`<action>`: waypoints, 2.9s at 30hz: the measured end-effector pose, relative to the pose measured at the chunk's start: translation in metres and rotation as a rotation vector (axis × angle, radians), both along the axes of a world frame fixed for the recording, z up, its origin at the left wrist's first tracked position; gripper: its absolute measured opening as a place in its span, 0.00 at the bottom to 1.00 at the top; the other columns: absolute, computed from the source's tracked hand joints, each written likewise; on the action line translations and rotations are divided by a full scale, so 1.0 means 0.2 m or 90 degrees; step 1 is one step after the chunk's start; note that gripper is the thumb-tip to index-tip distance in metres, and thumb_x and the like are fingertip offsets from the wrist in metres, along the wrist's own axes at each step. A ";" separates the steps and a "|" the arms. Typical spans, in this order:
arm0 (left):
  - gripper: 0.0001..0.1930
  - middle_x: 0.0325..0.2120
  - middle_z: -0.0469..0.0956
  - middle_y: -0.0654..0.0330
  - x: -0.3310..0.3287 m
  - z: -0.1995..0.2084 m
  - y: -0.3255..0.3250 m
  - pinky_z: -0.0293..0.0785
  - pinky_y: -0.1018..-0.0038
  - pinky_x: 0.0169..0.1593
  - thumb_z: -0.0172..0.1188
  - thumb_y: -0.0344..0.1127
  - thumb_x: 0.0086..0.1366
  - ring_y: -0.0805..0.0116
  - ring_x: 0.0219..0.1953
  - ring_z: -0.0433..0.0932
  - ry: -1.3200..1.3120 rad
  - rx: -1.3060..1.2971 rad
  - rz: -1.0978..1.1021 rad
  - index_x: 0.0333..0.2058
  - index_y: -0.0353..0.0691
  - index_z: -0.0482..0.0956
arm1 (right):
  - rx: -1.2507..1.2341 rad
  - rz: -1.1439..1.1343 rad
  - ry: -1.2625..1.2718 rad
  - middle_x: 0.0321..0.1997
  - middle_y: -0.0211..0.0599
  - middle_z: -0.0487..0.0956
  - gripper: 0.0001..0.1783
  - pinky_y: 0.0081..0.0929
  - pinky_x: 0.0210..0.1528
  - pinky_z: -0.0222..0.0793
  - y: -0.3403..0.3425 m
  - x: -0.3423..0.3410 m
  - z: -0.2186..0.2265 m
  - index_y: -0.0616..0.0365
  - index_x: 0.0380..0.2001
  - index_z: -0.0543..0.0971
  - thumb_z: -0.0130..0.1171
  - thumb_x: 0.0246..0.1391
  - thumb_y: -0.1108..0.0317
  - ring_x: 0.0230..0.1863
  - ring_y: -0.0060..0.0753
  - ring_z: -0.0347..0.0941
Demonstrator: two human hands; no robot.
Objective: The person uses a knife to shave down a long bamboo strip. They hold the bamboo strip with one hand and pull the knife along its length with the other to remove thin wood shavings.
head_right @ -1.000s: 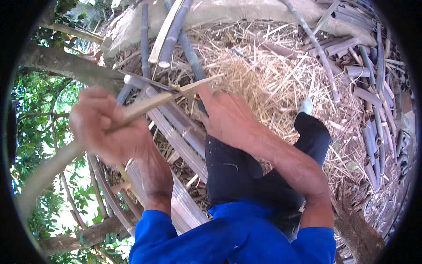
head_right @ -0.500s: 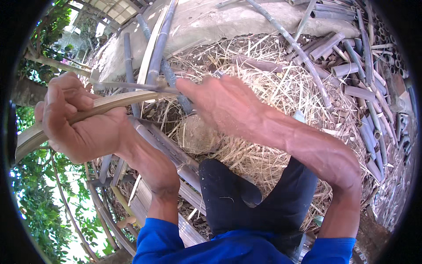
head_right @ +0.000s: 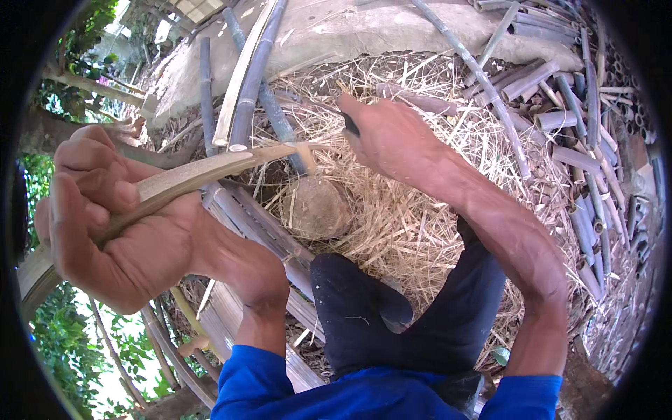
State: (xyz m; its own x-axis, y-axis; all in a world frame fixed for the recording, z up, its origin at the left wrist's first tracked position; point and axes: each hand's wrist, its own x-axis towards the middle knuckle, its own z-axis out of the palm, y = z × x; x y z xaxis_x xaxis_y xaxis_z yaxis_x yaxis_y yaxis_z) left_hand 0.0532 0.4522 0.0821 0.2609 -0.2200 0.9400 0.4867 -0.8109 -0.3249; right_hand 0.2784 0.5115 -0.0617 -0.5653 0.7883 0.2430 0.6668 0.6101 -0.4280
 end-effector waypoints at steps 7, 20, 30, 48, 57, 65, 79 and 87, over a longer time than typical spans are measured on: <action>0.10 0.15 0.61 0.65 -0.03 -0.16 -0.40 0.69 0.68 0.31 0.50 0.31 0.73 0.73 0.22 0.63 0.052 -0.073 0.048 0.44 0.35 0.80 | -0.232 0.061 0.317 0.24 0.46 0.76 0.19 0.39 0.29 0.72 -0.59 -0.19 0.04 0.57 0.53 0.70 0.61 0.63 0.64 0.24 0.45 0.77; 0.19 0.09 0.55 0.68 -0.24 -0.45 -0.94 0.53 0.68 0.44 0.57 0.41 0.61 0.68 0.26 0.61 -0.423 -0.139 0.039 0.16 0.52 0.59 | -0.177 0.080 0.188 0.31 0.57 0.81 0.17 0.49 0.31 0.76 -0.98 -0.68 -0.46 0.61 0.47 0.71 0.62 0.61 0.62 0.31 0.58 0.81; 0.19 0.11 0.58 0.67 -0.31 -0.60 -0.91 0.56 0.71 0.25 0.55 0.41 0.64 0.73 0.16 0.59 -0.454 -0.181 -0.050 0.17 0.49 0.60 | -0.199 0.103 0.116 0.31 0.55 0.81 0.18 0.46 0.30 0.76 -0.70 -0.75 -0.77 0.63 0.43 0.70 0.61 0.62 0.60 0.30 0.59 0.81; 0.32 0.14 0.62 0.62 -0.50 -1.32 -0.24 0.58 0.73 0.23 0.41 0.69 0.70 0.69 0.16 0.61 -0.472 -0.332 0.083 0.24 0.45 0.65 | -0.343 -0.022 0.045 0.26 0.58 0.80 0.20 0.54 0.32 0.76 -0.04 -0.82 -1.62 0.67 0.46 0.66 0.58 0.62 0.62 0.28 0.64 0.80; 0.28 0.12 0.56 0.68 -0.61 -0.54 -0.82 0.53 0.75 0.14 0.43 0.63 0.69 0.76 0.10 0.56 -0.422 -0.270 -0.120 0.19 0.47 0.61 | -0.371 -0.007 -0.024 0.29 0.59 0.80 0.19 0.54 0.37 0.76 -0.48 -0.54 -1.08 0.65 0.45 0.67 0.58 0.64 0.59 0.32 0.65 0.80; 0.27 0.12 0.56 0.70 -0.54 -0.40 -1.40 0.48 0.79 0.13 0.46 0.61 0.69 0.81 0.10 0.54 -0.377 -0.429 -0.255 0.18 0.50 0.60 | -0.433 -0.026 0.009 0.28 0.57 0.80 0.19 0.54 0.36 0.74 -1.14 -0.34 -0.94 0.64 0.43 0.68 0.59 0.63 0.59 0.32 0.65 0.79; 0.28 0.12 0.57 0.68 -0.14 -1.09 -1.10 0.52 0.62 0.51 0.39 0.65 0.72 0.68 0.32 0.59 -0.439 -0.271 0.032 0.20 0.52 0.59 | -0.263 0.200 0.205 0.31 0.44 0.78 0.18 0.37 0.24 0.76 -1.28 -0.40 -0.79 0.58 0.41 0.73 0.69 0.54 0.64 0.27 0.45 0.80; 0.28 0.12 0.52 0.69 -0.10 -1.07 -1.13 0.51 0.61 0.51 0.43 0.64 0.71 0.70 0.27 0.60 -0.502 -0.195 0.130 0.19 0.52 0.58 | -0.219 0.220 0.136 0.25 0.42 0.75 0.13 0.40 0.21 0.75 -1.26 -0.41 -0.77 0.58 0.38 0.71 0.60 0.61 0.62 0.23 0.47 0.78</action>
State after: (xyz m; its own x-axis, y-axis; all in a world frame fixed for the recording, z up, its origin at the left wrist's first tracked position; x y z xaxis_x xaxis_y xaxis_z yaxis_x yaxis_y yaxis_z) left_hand 0.0335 0.2261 -0.1311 -0.4844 0.0525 0.8733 0.6231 -0.6800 0.3865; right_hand 0.1955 0.2596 -0.2164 -0.7728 0.6187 0.1412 0.3277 0.5797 -0.7460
